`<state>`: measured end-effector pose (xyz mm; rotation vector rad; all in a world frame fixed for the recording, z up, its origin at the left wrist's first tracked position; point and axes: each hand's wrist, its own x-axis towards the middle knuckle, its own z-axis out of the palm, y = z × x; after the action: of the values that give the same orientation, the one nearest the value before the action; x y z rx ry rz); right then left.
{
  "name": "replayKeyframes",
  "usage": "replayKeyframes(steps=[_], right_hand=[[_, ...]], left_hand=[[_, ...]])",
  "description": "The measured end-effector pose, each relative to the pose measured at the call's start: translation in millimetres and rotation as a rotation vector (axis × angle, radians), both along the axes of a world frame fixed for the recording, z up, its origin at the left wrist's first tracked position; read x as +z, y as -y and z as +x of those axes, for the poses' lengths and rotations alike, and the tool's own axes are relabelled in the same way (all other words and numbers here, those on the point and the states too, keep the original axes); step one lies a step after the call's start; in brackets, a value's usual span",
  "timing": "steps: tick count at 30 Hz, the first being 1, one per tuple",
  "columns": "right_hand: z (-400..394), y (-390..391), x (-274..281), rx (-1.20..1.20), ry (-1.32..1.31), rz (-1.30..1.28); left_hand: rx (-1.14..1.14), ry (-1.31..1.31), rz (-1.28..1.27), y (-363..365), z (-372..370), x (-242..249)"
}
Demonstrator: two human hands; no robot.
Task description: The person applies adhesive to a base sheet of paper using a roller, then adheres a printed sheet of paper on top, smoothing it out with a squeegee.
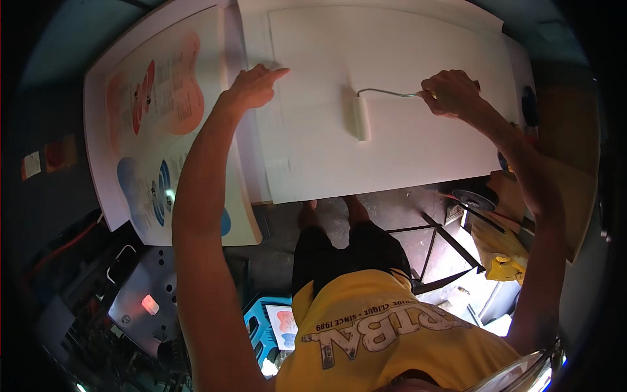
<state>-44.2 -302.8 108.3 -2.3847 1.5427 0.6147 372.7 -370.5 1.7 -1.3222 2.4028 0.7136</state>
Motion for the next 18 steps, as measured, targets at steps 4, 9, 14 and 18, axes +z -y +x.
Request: replayKeyframes(steps=[4, 9, 14, 18], right_hand=[[49.2, -2.9, -1.9, -0.001, 0.014, 0.004], [97.6, 1.0, 3.6, 0.006, 0.012, 0.01], [132.4, 5.1, 4.9, 0.047, 0.027, -0.011], [144.8, 8.8, -2.5, 0.096, 0.034, -0.061]], left_hand=[[-0.062, 0.032, -0.005, 3.9, 2.0, 2.3], [-0.135, 0.045, -0.029, 7.6, 5.4, -2.2], [-0.15, 0.053, -0.014, 9.8, 5.8, 3.3], [-0.178, 0.046, -0.045, 8.8, 7.8, 0.8]])
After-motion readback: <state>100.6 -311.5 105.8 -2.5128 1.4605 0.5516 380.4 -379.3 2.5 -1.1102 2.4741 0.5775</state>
